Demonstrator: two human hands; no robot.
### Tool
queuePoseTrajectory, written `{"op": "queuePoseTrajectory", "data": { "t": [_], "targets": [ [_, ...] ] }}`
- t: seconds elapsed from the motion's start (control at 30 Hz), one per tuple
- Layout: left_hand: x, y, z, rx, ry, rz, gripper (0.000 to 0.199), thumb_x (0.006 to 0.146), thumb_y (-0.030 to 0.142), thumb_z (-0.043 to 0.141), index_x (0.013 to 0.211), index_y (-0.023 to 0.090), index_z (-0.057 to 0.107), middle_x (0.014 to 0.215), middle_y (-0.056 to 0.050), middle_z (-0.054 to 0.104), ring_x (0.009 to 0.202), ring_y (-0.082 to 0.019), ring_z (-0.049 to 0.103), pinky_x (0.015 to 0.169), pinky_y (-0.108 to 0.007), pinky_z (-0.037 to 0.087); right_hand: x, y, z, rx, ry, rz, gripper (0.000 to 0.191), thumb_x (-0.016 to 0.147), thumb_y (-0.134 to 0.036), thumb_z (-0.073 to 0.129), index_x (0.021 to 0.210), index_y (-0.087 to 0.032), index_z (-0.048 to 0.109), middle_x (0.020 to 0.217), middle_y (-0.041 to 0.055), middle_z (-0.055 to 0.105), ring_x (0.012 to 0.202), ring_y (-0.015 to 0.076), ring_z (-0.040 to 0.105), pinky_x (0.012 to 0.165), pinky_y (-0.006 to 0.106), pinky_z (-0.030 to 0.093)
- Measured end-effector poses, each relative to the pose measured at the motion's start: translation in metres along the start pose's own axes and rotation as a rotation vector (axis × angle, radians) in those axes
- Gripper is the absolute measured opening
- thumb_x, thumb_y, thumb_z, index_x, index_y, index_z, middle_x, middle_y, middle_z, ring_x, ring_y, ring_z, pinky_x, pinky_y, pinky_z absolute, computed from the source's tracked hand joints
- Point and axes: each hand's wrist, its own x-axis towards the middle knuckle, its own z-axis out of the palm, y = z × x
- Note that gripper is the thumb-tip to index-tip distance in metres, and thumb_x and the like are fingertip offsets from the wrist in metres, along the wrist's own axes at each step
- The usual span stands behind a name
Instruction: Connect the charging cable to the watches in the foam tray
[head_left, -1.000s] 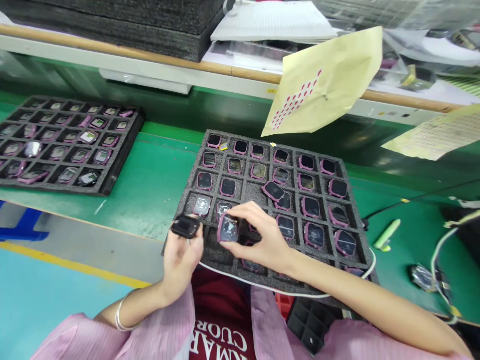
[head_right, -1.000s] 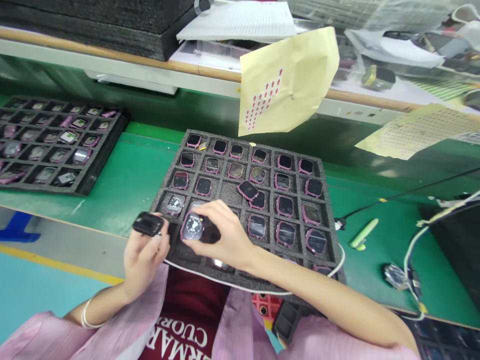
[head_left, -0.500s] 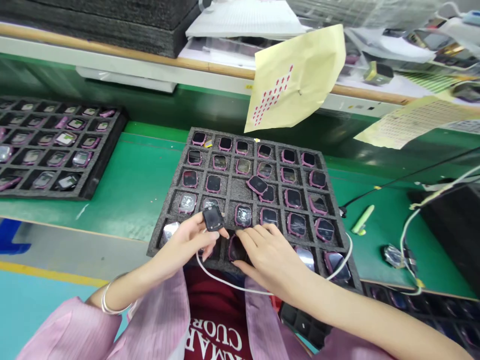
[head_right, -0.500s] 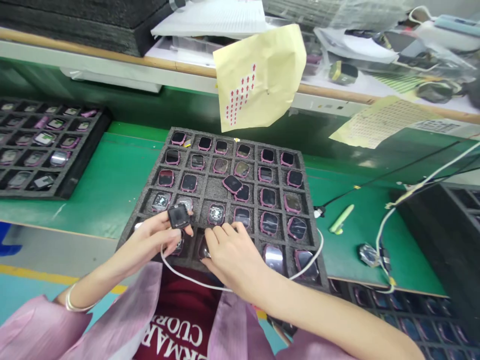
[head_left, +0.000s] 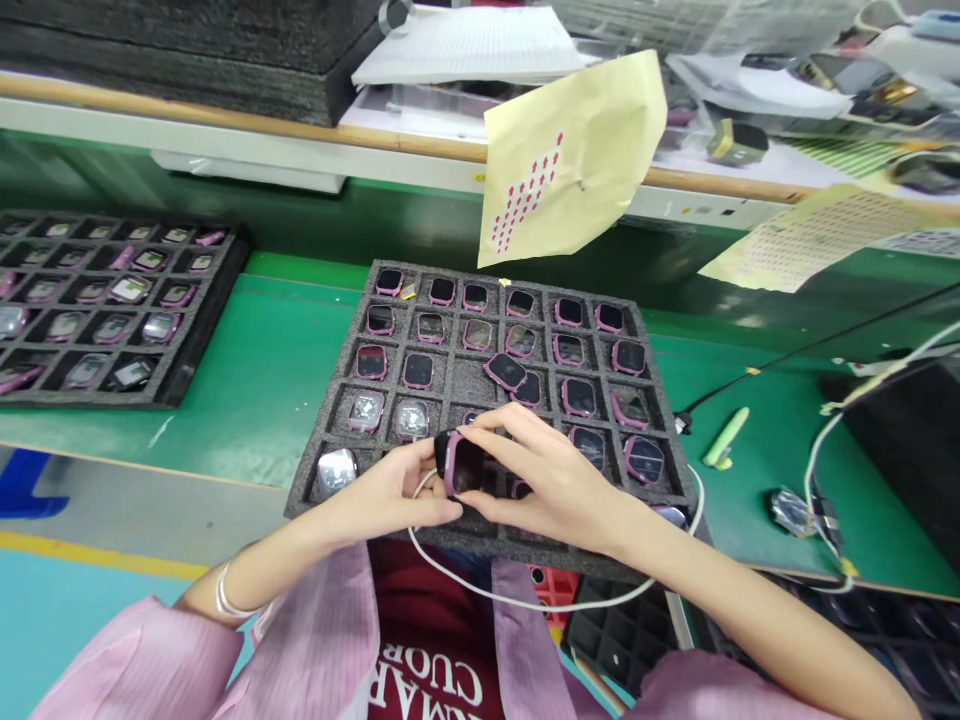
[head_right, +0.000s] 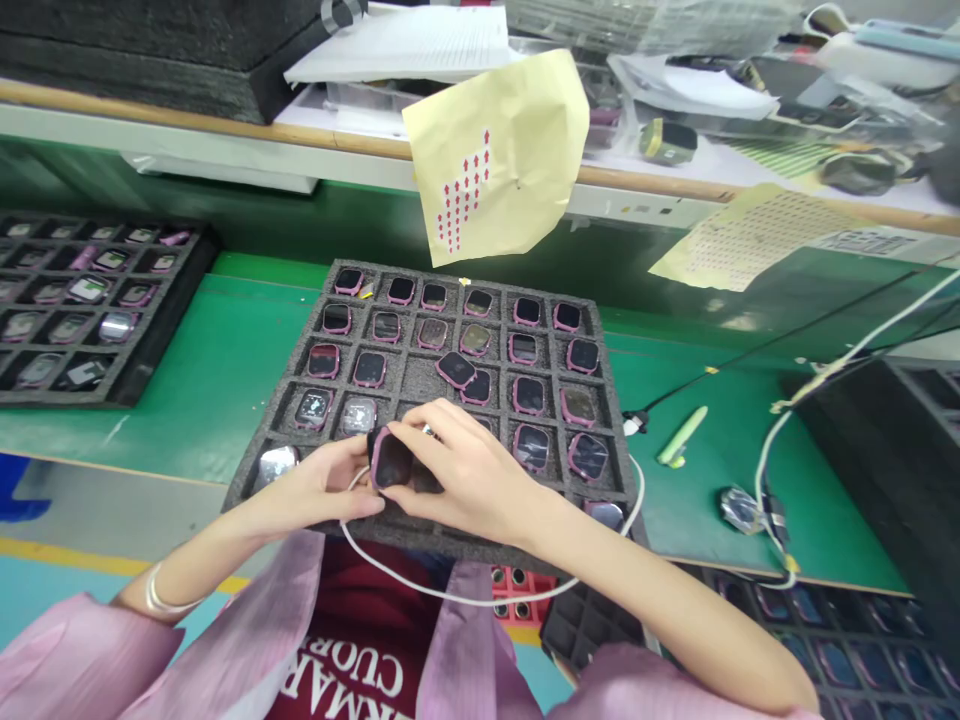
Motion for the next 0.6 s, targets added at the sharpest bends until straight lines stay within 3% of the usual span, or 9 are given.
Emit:
{"op": "queuePoseTrajectory", "data": {
  "t": [0.17,0.4,0.5,0.6],
  "targets": [
    [0.003,-0.006,0.003,0.145,0.069,-0.002,0.040,0.082,0.036,0.066,0.112,0.013,0.053,0.055,0.008,0.044,0.043,-0.006,0.038,0.042,-0.019,0.029,0.006,0.011,0.017,-0.029,-0.094,-0.025,0.037,0.086,-0.021,0.062,0.121,-0.012,0.054,0.115,0.0164,0.059,0.106,0.0283,0.057,0.089,0.044,0.051],
    [0.004,-0.008,0.008,0.131,0.161,0.003,0.032,0.086,0.041,0.061,0.099,0.014,0.051,0.044,0.012,0.038,0.032,-0.004,0.028,0.033,-0.016,0.018,0.000,0.016,0.025,0.075,-0.061,0.011,0.043,0.088,-0.022,0.061,0.129,-0.014,0.049,0.117,0.0147,0.059,0.108,0.0258,0.059,0.090,0.041,0.052],
    [0.004,-0.010,0.008,0.116,0.173,0.012,0.030,0.086,0.040,0.061,0.096,0.013,0.053,0.045,0.012,0.038,0.032,-0.003,0.027,0.033,-0.017,0.019,0.001,0.014,0.025,0.067,-0.033,-0.003,0.042,0.088,-0.025,0.060,0.127,-0.015,0.051,0.114,0.0143,0.061,0.102,0.0256,0.061,0.086,0.041,0.054],
    [0.005,-0.013,0.007,0.082,0.194,0.071,0.030,0.082,0.037,0.066,0.096,0.012,0.060,0.061,0.005,0.052,0.047,-0.006,0.043,0.044,-0.018,0.034,0.001,0.013,0.023,0.036,0.006,-0.040,0.041,0.087,-0.024,0.059,0.126,-0.012,0.052,0.113,0.0152,0.062,0.101,0.0260,0.061,0.085,0.041,0.054]
  ]
}}
